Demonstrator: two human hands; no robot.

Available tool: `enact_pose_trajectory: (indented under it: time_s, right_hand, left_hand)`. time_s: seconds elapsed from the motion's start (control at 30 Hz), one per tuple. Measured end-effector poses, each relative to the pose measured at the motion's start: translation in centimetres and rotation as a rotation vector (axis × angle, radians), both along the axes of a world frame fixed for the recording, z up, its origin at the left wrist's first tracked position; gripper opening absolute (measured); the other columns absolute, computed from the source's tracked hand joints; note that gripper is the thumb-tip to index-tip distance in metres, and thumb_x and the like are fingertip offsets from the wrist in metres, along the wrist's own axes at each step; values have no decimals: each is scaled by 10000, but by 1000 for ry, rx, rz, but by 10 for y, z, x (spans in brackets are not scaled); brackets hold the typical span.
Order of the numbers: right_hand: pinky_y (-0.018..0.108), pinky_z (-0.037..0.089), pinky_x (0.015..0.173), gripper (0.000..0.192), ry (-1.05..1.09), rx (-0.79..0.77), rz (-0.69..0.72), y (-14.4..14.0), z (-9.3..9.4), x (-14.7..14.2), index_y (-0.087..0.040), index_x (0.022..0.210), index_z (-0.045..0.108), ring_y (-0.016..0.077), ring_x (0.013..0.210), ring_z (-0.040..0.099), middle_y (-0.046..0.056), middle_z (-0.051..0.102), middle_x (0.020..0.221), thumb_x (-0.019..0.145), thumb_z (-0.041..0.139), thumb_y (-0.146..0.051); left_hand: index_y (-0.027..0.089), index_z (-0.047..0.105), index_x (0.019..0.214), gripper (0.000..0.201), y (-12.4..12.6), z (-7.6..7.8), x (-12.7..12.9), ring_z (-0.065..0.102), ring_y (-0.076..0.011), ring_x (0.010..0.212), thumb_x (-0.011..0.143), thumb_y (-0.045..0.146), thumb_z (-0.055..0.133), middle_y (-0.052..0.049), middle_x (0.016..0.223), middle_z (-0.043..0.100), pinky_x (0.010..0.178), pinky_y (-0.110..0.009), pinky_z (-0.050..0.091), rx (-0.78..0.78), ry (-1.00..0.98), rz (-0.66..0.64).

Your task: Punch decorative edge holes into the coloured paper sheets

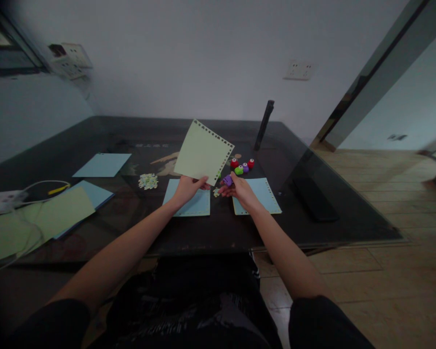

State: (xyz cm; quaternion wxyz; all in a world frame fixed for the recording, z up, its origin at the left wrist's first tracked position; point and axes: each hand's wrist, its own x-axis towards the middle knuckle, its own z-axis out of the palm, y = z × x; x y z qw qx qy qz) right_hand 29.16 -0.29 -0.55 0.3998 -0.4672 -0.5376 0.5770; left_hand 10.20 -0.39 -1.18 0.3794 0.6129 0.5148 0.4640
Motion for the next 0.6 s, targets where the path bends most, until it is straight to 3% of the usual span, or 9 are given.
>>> enact_pose_trajectory:
  time_s: [0.2, 0.33, 0.6]
  right_hand:
    - [282, 370, 625, 401, -685, 552, -141, 2, -5, -1, -183, 704, 541, 178, 648, 564, 59, 620, 680, 940, 345, -442]
    - [282, 343, 653, 366, -878, 632, -86, 3, -6, -1, -180, 699, 553, 188, 704, 557, 71, 620, 731, 948, 347, -351]
    - [286, 350, 681, 326, -922, 686, -124, 2, -6, -4, -165, 743, 586, 203, 760, 570, 97, 641, 792, 938, 382, -327]
  left_hand:
    - [81, 665, 707, 209, -1, 1, 0, 670, -151, 575, 830, 226, 579, -100, 655, 716, 618, -251, 553, 16, -11, 0]
    - [81, 662, 710, 195, -2, 2, 1, 669, -150, 569, 825, 217, 583, -99, 655, 716, 610, -244, 551, 6, -14, 3]
    - [92, 661, 707, 197, -2, 3, 1, 673, -147, 576, 832, 219, 578, -88, 651, 717, 612, -239, 549, -2, 2, 4]
